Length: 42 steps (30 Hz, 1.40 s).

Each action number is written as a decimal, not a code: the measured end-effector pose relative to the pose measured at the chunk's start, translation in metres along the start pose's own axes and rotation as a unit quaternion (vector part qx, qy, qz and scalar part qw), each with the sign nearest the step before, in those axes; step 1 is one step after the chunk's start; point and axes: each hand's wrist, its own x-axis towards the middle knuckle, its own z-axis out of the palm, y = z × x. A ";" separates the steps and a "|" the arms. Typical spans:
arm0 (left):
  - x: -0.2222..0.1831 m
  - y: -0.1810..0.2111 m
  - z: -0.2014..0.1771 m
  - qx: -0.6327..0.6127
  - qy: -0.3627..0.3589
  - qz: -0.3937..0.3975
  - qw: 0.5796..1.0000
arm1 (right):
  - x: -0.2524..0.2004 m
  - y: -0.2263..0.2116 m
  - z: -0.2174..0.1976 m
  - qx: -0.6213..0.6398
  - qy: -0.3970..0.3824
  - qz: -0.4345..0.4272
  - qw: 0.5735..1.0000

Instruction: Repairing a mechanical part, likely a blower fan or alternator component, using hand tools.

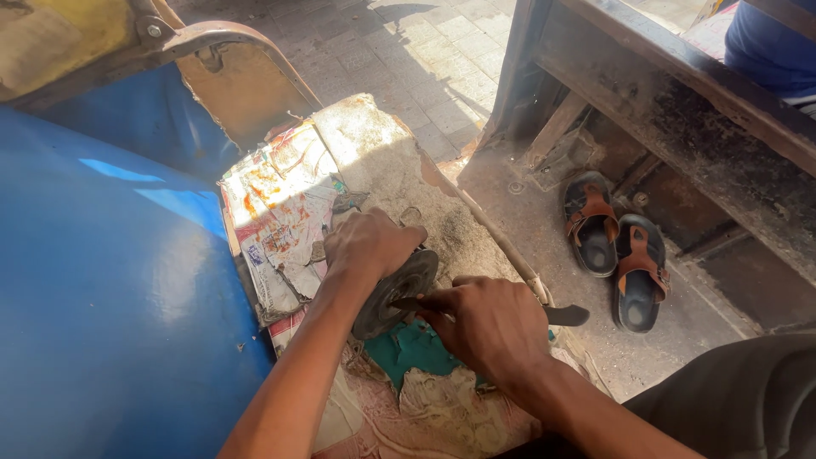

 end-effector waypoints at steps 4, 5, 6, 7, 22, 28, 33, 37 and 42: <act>0.007 0.000 0.006 0.017 -0.002 0.010 1.000 | 0.002 0.000 -0.004 -0.027 0.003 0.024 0.999; 0.007 0.002 0.005 0.018 -0.004 0.014 1.000 | 0.002 -0.001 -0.001 -0.027 0.004 0.028 0.999; 0.007 0.002 0.005 0.013 0.001 0.009 1.000 | 0.002 -0.002 0.001 -0.040 0.005 0.031 0.999; 0.006 0.002 0.005 0.008 0.006 0.005 1.000 | 0.002 -0.003 0.004 -0.053 0.007 0.033 0.998; 0.004 0.001 0.013 -0.005 0.073 -0.002 0.997 | -0.009 -0.017 -0.007 -0.016 0.021 0.079 0.997; -0.005 0.007 0.006 0.023 0.060 -0.021 0.998 | -0.011 -0.017 0.018 -0.125 0.010 -0.012 0.992; 0.002 0.002 0.012 0.026 0.090 0.000 0.996 | -0.014 -0.018 -0.008 0.023 0.029 0.040 0.999; -0.003 0.000 0.009 0.025 0.098 0.006 0.995 | -0.007 -0.008 -0.015 0.141 -0.044 0.126 0.981; -0.009 0.002 0.011 0.009 0.095 0.014 0.995 | -0.012 -0.012 -0.009 0.071 -0.003 0.137 0.988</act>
